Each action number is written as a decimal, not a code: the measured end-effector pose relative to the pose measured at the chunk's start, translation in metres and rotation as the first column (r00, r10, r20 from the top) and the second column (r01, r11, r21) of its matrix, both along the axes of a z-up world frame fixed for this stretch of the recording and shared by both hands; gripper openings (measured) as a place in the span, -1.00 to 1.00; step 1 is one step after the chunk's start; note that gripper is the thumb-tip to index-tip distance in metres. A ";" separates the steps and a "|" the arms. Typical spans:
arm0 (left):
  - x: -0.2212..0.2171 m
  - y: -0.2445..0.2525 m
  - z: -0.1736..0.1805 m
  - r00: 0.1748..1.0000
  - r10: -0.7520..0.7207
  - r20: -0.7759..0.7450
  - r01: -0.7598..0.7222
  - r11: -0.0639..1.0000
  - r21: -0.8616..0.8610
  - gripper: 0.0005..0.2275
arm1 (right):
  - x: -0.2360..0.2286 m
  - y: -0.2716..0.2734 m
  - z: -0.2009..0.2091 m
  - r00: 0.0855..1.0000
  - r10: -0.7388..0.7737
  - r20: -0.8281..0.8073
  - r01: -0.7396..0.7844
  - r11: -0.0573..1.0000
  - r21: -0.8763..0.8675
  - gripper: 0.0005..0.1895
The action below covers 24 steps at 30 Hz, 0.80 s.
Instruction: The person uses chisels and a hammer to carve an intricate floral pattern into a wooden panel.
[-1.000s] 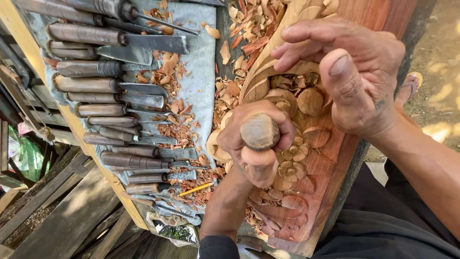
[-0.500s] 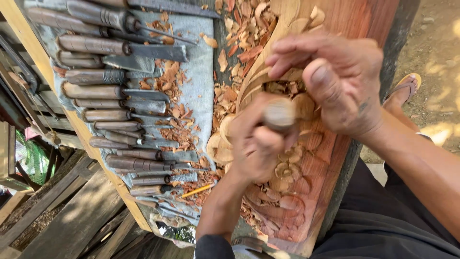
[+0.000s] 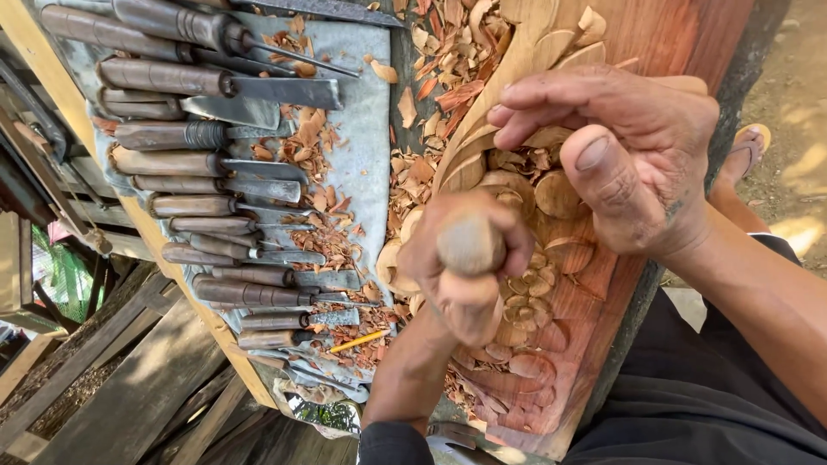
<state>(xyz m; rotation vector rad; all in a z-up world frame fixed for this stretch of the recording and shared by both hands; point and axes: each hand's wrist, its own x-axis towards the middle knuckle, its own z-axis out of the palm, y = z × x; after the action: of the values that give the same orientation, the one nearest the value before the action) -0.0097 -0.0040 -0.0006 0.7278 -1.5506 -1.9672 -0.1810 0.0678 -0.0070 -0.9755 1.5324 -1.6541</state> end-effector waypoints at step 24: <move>-0.007 -0.017 0.030 0.961 -0.242 0.135 0.249 0.968 -0.038 -0.40 | 0.001 0.003 -0.003 0.998 0.001 0.059 -0.001 1.000 -0.006 -0.31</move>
<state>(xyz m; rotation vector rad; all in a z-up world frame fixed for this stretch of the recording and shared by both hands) -0.0169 -0.0211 0.0296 0.6785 -1.8423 -2.0785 -0.1796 0.0703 -0.0100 -0.9226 1.4885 -1.6733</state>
